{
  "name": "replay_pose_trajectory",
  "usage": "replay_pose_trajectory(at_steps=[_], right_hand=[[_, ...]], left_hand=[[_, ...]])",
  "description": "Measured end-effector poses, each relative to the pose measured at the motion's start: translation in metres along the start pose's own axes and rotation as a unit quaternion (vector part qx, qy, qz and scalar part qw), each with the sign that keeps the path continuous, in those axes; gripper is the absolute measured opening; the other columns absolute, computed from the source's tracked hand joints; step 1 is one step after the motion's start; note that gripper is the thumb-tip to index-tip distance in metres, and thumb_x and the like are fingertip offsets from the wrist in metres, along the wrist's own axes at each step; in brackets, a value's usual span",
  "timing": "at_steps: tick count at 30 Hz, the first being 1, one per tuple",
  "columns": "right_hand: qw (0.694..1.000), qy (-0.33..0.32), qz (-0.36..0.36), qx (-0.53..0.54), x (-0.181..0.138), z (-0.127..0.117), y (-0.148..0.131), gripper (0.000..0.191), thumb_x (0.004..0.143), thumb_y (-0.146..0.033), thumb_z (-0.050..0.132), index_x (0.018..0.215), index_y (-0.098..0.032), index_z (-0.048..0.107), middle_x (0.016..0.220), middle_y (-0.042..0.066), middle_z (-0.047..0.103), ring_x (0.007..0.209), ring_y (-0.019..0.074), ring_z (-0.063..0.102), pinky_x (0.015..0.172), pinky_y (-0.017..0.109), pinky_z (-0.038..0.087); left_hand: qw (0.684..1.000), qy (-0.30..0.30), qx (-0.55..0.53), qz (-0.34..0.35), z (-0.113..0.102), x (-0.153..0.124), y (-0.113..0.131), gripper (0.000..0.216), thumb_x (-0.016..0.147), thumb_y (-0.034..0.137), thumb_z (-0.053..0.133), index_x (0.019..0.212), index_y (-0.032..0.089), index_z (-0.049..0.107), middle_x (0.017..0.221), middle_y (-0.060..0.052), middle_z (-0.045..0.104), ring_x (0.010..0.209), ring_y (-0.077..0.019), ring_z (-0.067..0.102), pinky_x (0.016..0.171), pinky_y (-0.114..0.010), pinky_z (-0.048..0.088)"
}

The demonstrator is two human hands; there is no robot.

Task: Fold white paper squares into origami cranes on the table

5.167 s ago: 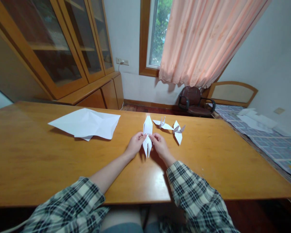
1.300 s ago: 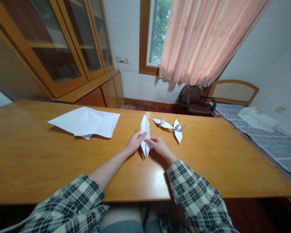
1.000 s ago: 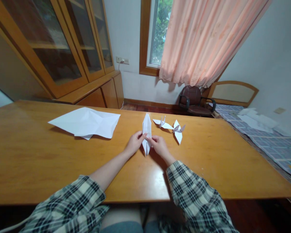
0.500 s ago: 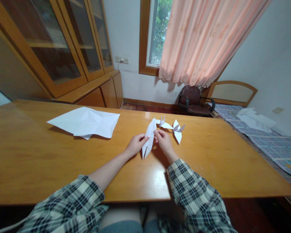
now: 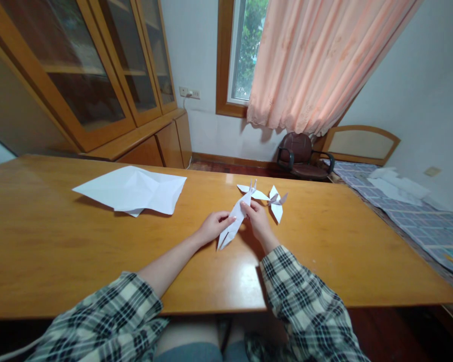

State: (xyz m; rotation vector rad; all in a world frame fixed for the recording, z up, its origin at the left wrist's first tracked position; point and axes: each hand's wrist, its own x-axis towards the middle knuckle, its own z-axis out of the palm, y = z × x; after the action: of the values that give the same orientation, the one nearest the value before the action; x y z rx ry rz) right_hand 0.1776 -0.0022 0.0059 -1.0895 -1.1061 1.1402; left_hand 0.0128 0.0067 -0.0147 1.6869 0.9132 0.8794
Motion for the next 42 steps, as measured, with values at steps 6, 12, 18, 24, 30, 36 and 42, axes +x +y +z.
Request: replay_pose_trajectory(at_steps=[6,12,18,24,30,36,42], right_hand=[[0.999,0.018,-0.023,-0.016,0.000,0.000,-0.001,0.033,0.070,-0.048,0.068,0.071,-0.015,0.064,0.065,0.001,0.057,0.061,0.0127,0.047,0.058,0.025,0.039],[0.999,0.032,-0.003,0.030,0.001,0.001,0.001,0.038,0.069,-0.052,0.069,0.080,-0.016,0.066,0.076,0.006,0.067,0.070,0.0177,0.059,0.066,0.029,0.047],[0.996,0.038,0.023,0.081,0.002,0.001,-0.001,0.038,0.067,-0.050,0.072,0.082,-0.017,0.063,0.075,0.005,0.068,0.071,0.0195,0.064,0.067,0.030,0.048],[0.998,0.063,-0.023,0.016,0.003,-0.002,0.000,0.037,0.070,-0.052,0.068,0.075,-0.016,0.063,0.070,0.004,0.066,0.066,0.0179,0.061,0.061,0.028,0.046],[0.998,0.047,-0.005,0.044,-0.001,0.001,-0.002,0.036,0.072,-0.052,0.068,0.082,-0.017,0.062,0.075,0.005,0.068,0.071,0.0195,0.065,0.064,0.028,0.049],[0.994,-0.007,0.056,0.092,-0.003,0.009,-0.001,0.037,0.064,-0.044,0.078,0.079,-0.014,0.063,0.080,0.011,0.072,0.083,0.0250,0.070,0.073,0.032,0.052],[0.990,0.075,0.013,0.122,0.005,0.005,0.005,0.036,0.064,-0.043,0.078,0.082,-0.015,0.062,0.081,0.008,0.070,0.086,0.0257,0.070,0.073,0.032,0.053]], left_hand=[[1.000,0.003,-0.025,0.004,0.004,-0.001,-0.001,0.041,0.084,0.051,0.055,0.091,0.013,0.064,0.079,-0.003,0.065,0.071,-0.0162,0.058,0.063,-0.025,0.044],[0.981,-0.070,-0.161,-0.085,0.007,-0.005,0.004,0.050,0.070,0.050,0.074,0.100,0.012,0.059,0.094,-0.012,0.072,0.078,-0.0217,0.069,0.067,-0.031,0.054],[0.974,-0.086,-0.166,-0.128,0.006,-0.008,0.006,0.051,0.065,0.049,0.079,0.092,0.009,0.064,0.093,-0.017,0.073,0.070,-0.0210,0.070,0.061,-0.030,0.056],[0.969,-0.105,-0.176,-0.138,0.007,-0.009,0.007,0.048,0.067,0.049,0.078,0.091,0.009,0.067,0.090,-0.016,0.074,0.067,-0.0196,0.070,0.058,-0.028,0.055],[0.966,-0.098,-0.194,-0.140,0.007,-0.009,0.008,0.046,0.065,0.045,0.080,0.090,0.010,0.065,0.093,-0.018,0.074,0.067,-0.0208,0.070,0.055,-0.028,0.055],[0.972,-0.076,-0.183,-0.127,0.008,-0.009,0.007,0.045,0.066,0.047,0.078,0.088,0.010,0.064,0.089,-0.015,0.074,0.065,-0.0201,0.070,0.057,-0.029,0.056],[0.982,-0.061,-0.144,-0.109,0.010,-0.008,0.003,0.044,0.067,0.049,0.077,0.083,0.010,0.065,0.079,-0.012,0.074,0.064,-0.0189,0.070,0.062,-0.029,0.057]])
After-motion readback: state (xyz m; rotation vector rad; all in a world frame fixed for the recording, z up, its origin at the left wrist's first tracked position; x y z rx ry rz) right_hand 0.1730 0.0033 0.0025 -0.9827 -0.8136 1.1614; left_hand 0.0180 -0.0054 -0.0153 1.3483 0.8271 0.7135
